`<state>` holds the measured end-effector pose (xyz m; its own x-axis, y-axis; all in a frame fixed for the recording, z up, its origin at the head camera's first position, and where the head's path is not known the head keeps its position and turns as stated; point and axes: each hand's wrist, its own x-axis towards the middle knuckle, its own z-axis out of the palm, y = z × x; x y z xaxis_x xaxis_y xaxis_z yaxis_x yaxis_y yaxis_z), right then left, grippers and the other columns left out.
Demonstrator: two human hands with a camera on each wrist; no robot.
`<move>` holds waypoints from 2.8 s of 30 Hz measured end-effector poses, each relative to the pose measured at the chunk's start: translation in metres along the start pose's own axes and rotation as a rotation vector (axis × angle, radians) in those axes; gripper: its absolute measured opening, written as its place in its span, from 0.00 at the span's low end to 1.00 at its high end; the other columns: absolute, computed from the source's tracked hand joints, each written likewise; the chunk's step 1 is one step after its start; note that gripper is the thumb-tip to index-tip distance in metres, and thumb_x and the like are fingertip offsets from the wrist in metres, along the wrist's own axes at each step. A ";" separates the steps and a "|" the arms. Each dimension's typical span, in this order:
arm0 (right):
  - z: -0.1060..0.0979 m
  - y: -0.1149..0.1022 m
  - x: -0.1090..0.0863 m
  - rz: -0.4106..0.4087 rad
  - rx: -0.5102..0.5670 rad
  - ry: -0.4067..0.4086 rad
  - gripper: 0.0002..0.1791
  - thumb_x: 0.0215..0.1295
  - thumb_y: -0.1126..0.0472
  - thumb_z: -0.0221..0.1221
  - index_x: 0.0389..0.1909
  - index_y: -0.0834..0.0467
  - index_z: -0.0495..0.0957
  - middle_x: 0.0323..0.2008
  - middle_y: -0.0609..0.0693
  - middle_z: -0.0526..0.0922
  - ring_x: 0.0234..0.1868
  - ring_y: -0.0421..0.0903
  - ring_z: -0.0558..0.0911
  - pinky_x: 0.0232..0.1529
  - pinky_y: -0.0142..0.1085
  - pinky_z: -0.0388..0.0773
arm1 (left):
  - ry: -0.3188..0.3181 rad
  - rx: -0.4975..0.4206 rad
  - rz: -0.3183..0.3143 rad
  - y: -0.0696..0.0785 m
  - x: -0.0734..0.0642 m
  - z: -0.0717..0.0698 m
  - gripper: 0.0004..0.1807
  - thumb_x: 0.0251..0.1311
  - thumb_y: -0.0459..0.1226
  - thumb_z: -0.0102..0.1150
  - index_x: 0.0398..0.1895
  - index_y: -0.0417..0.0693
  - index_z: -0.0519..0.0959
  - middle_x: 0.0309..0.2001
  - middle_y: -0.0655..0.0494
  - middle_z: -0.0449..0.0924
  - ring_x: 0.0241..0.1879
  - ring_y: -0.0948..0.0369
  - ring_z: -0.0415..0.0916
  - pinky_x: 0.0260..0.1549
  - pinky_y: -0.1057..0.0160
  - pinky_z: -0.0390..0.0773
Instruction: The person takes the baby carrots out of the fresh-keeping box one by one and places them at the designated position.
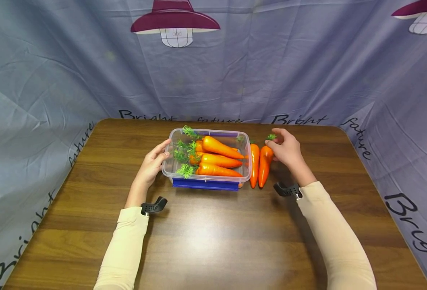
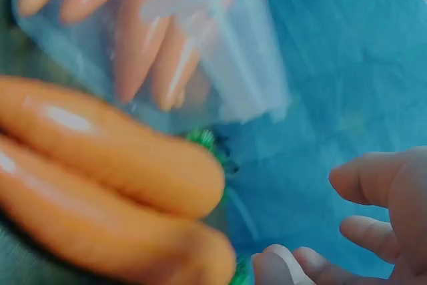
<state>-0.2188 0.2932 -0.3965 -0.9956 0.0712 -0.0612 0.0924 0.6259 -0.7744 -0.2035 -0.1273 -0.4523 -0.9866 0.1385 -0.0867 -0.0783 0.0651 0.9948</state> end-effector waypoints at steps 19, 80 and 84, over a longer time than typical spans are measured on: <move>0.019 -0.065 -0.001 -0.107 -0.046 -0.177 0.32 0.72 0.54 0.60 0.73 0.57 0.66 0.62 0.67 0.78 0.47 0.62 0.85 0.38 0.43 0.89 | -0.001 -0.012 -0.004 -0.001 0.000 -0.001 0.28 0.75 0.35 0.47 0.77 0.52 0.64 0.81 0.47 0.54 0.77 0.45 0.60 0.65 0.36 0.72; 0.090 -0.124 0.040 -0.353 -0.387 -0.497 0.35 0.69 0.62 0.63 0.75 0.56 0.63 0.66 0.64 0.75 0.62 0.62 0.77 0.62 0.54 0.77 | -0.001 0.008 -0.004 0.001 0.000 0.001 0.28 0.76 0.35 0.48 0.77 0.52 0.65 0.81 0.50 0.56 0.79 0.48 0.55 0.63 0.40 0.73; 0.075 -0.132 0.038 -0.363 -0.315 -0.470 0.34 0.71 0.61 0.62 0.75 0.56 0.62 0.61 0.65 0.78 0.60 0.62 0.80 0.59 0.55 0.79 | 0.006 0.005 -0.012 0.001 0.000 0.000 0.28 0.75 0.36 0.48 0.77 0.54 0.66 0.80 0.48 0.56 0.78 0.48 0.58 0.61 0.43 0.75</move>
<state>-0.2698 0.1549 -0.3442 -0.8592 -0.4875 -0.1551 -0.3198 0.7485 -0.5809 -0.2034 -0.1273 -0.4514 -0.9864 0.1313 -0.0986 -0.0898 0.0719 0.9934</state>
